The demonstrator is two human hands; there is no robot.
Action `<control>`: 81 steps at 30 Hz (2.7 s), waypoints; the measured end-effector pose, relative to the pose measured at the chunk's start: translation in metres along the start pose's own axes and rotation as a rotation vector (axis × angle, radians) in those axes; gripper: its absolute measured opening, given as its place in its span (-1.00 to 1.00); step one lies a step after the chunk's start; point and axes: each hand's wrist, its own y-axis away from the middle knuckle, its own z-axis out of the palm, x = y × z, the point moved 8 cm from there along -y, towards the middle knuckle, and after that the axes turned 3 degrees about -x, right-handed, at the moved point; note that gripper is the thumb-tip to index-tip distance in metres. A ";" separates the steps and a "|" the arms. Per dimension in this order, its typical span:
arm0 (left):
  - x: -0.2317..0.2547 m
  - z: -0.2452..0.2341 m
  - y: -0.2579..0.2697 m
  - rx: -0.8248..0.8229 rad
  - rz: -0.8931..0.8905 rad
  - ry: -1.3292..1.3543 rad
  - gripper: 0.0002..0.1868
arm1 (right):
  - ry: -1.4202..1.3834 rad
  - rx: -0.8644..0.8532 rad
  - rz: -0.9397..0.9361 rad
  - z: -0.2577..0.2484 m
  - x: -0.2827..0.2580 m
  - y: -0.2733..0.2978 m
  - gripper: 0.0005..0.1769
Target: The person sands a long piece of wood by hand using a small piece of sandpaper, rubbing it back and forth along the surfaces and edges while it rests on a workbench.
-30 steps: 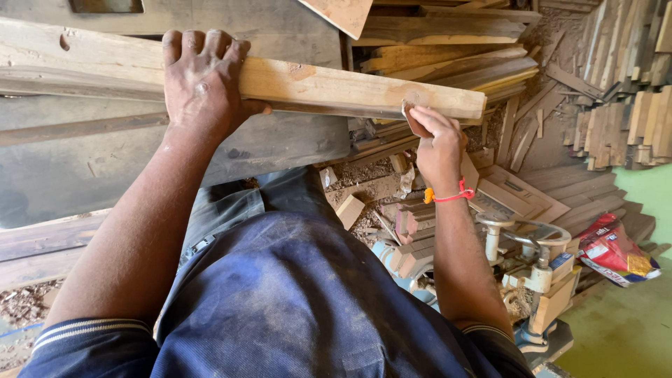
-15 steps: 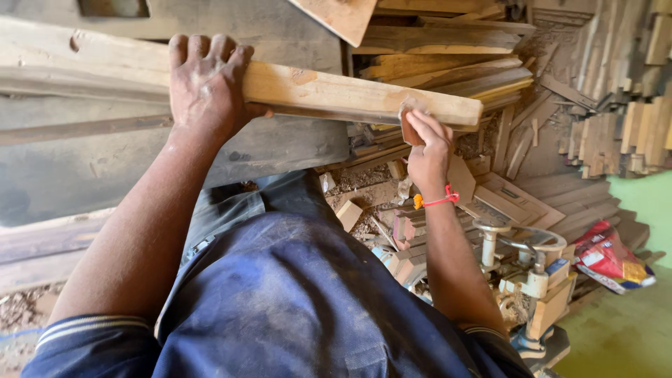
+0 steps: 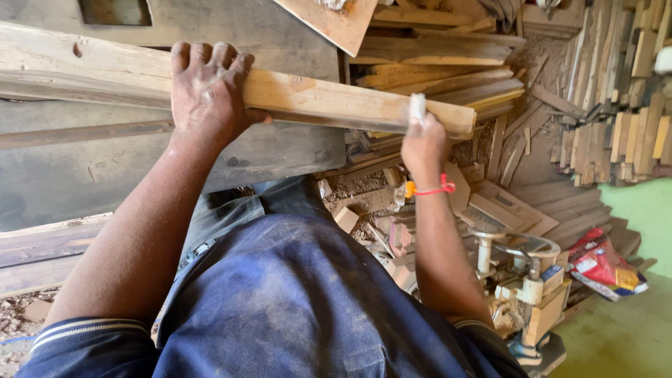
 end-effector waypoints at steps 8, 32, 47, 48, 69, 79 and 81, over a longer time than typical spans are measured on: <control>0.001 -0.004 0.002 0.015 0.021 0.038 0.02 | -0.099 -0.151 -0.236 0.006 -0.021 0.028 -0.60; 0.000 0.002 -0.002 -0.004 0.012 -0.022 0.05 | -0.099 0.109 -0.645 -0.037 0.013 0.014 -0.50; 0.001 -0.007 0.003 0.061 0.043 0.037 0.06 | -0.154 0.101 -0.517 -0.018 -0.009 0.037 -0.55; 0.000 -0.008 0.003 0.061 0.040 0.038 0.05 | -0.107 0.147 -0.565 -0.019 -0.018 0.040 -0.56; 0.007 -0.015 0.002 0.030 0.058 0.074 -0.02 | -1.514 -0.389 -0.012 0.071 0.068 0.087 -0.62; 0.012 -0.021 -0.003 0.002 0.003 0.040 -0.01 | -1.135 -0.106 -0.089 0.043 0.120 0.015 -0.74; 0.011 -0.022 -0.001 0.007 0.003 0.046 -0.01 | -1.412 -0.321 -0.121 0.049 0.096 0.020 -0.70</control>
